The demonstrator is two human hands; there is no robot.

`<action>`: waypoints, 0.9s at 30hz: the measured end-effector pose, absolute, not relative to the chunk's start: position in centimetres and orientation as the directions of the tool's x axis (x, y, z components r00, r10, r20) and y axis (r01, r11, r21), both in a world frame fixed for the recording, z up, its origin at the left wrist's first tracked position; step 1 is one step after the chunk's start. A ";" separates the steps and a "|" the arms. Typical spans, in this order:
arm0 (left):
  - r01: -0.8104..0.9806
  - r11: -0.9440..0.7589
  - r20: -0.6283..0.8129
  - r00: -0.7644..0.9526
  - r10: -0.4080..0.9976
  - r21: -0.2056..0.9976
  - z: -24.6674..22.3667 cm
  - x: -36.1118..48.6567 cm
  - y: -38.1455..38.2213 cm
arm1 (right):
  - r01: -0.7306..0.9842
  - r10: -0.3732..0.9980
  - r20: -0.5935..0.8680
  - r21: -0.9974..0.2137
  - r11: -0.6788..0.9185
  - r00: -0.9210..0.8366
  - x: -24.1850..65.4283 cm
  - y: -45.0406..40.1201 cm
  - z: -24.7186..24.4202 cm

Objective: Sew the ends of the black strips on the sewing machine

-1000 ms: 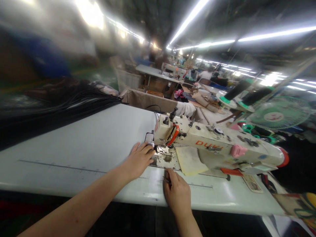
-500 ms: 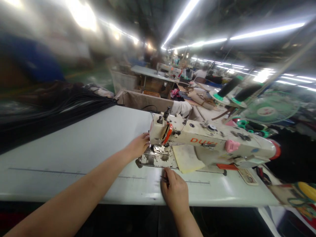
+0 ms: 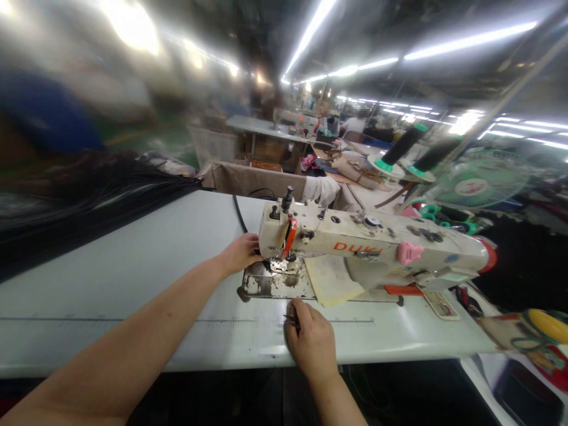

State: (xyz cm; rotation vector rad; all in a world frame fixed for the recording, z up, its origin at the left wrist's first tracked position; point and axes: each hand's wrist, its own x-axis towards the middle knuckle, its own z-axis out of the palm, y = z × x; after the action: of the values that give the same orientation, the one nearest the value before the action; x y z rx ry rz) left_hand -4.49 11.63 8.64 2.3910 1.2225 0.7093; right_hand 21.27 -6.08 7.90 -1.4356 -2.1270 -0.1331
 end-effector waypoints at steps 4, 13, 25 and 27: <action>0.665 -0.542 0.273 0.472 0.838 0.514 9.6 -4.8 10.9 | 0.878 0.830 0.491 -0.234 0.417 -0.264 21.3 -6.2 8.0; 0.741 -0.360 0.147 0.340 0.929 0.566 10.3 -4.6 6.4 | 0.874 0.820 0.507 -0.233 0.426 -0.265 21.1 -6.0 8.0; 0.776 -0.172 0.033 0.192 0.981 0.607 10.1 -2.7 3.6 | 0.877 0.826 0.507 -0.246 0.412 -0.246 21.1 -6.1 8.0; 0.785 -0.157 0.018 0.183 0.983 0.600 10.0 -2.0 2.6 | 0.877 0.834 0.489 -0.245 0.413 -0.256 21.1 -6.1 8.2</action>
State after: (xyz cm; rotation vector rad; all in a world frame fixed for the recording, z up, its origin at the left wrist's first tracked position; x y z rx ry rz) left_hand -2.00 2.59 9.96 2.0045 1.6550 0.5708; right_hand 21.10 -6.14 8.20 -1.4476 -2.1197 -0.1025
